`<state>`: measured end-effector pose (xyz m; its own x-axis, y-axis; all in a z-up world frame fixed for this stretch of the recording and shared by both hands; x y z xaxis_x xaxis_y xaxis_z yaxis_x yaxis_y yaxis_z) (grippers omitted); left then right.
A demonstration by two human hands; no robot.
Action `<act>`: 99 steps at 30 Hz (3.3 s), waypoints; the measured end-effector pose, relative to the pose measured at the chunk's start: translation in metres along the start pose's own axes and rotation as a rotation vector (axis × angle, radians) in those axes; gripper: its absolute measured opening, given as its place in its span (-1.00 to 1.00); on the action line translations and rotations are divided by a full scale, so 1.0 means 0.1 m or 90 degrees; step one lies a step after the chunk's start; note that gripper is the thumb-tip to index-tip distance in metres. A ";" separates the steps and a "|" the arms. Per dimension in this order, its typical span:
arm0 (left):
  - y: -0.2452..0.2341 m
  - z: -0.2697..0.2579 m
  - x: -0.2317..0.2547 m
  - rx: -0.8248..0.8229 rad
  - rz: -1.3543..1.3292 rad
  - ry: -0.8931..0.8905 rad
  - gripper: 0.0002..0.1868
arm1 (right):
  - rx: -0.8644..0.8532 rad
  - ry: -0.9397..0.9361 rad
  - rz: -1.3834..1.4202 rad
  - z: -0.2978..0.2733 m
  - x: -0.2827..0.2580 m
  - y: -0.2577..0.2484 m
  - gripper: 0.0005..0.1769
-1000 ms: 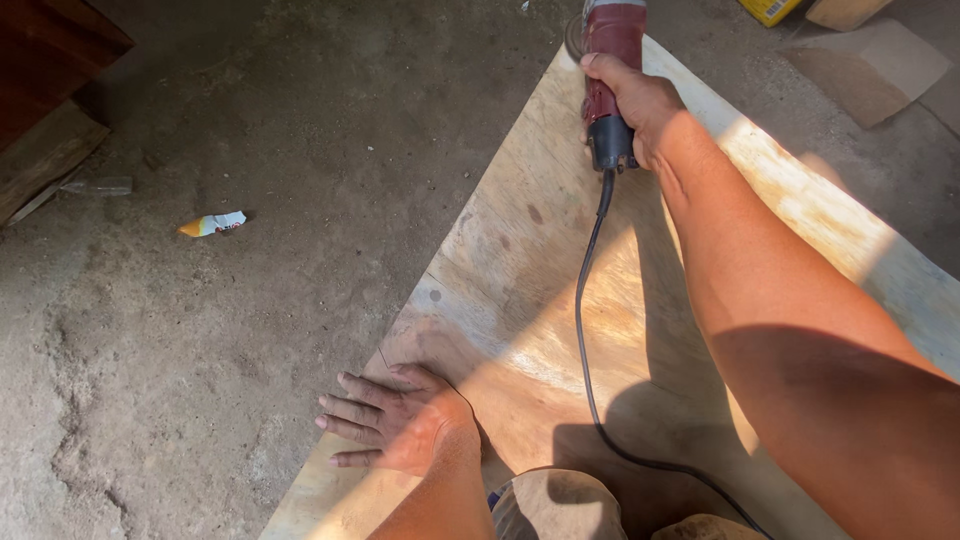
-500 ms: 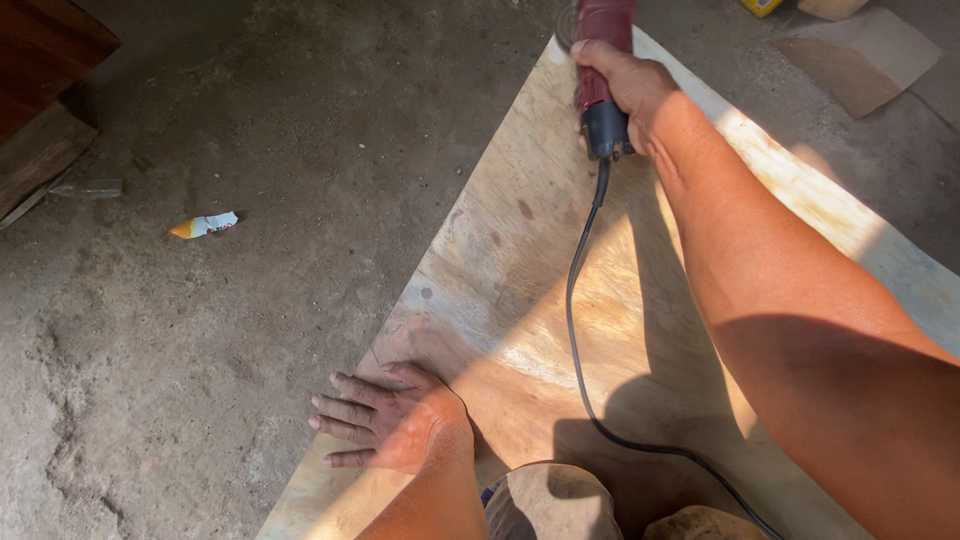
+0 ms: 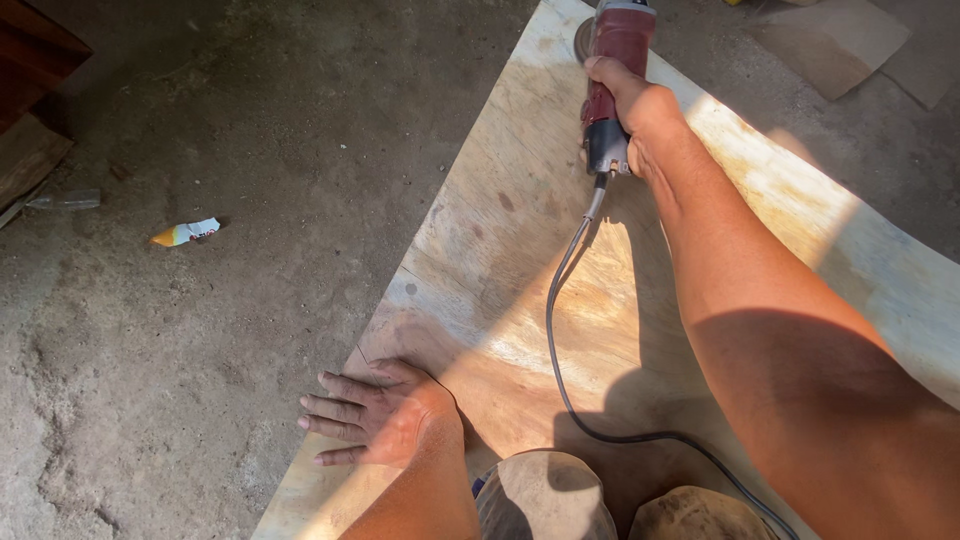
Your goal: The person uses a handheld electric sander to smooth the surface of a large wooden board. They move the sander across the board in a consistent pattern, covering different areas to even out the surface.
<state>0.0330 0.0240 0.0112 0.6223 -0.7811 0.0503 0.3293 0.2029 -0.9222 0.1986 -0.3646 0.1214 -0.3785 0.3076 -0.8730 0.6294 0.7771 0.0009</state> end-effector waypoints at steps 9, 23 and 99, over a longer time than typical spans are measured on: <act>-0.01 0.08 -0.06 0.015 0.017 -0.007 -0.41 | -0.019 -0.022 -0.035 0.09 0.00 0.35 -0.35; -0.03 0.07 -0.02 0.037 0.007 0.010 -0.40 | 0.062 0.018 0.036 -0.31 0.25 0.29 -0.40; 0.10 0.02 -0.01 0.066 -0.013 0.000 -0.30 | 0.391 0.033 0.217 -1.83 1.33 -2.80 -0.43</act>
<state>0.0368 0.0283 0.0026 0.6142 -0.7861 0.0693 0.4136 0.2460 -0.8766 -0.1525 -0.4406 0.0944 -0.1141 0.5171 -0.8483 0.9823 0.1865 -0.0184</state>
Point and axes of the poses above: each hand's wrist, its own z-axis towards the middle knuckle, its own y-axis out of the palm, x = y × z, the point moved 5 cm from there along z, towards the middle knuckle, and after that the axes turned 4 degrees about z, right-handed, at the moved point
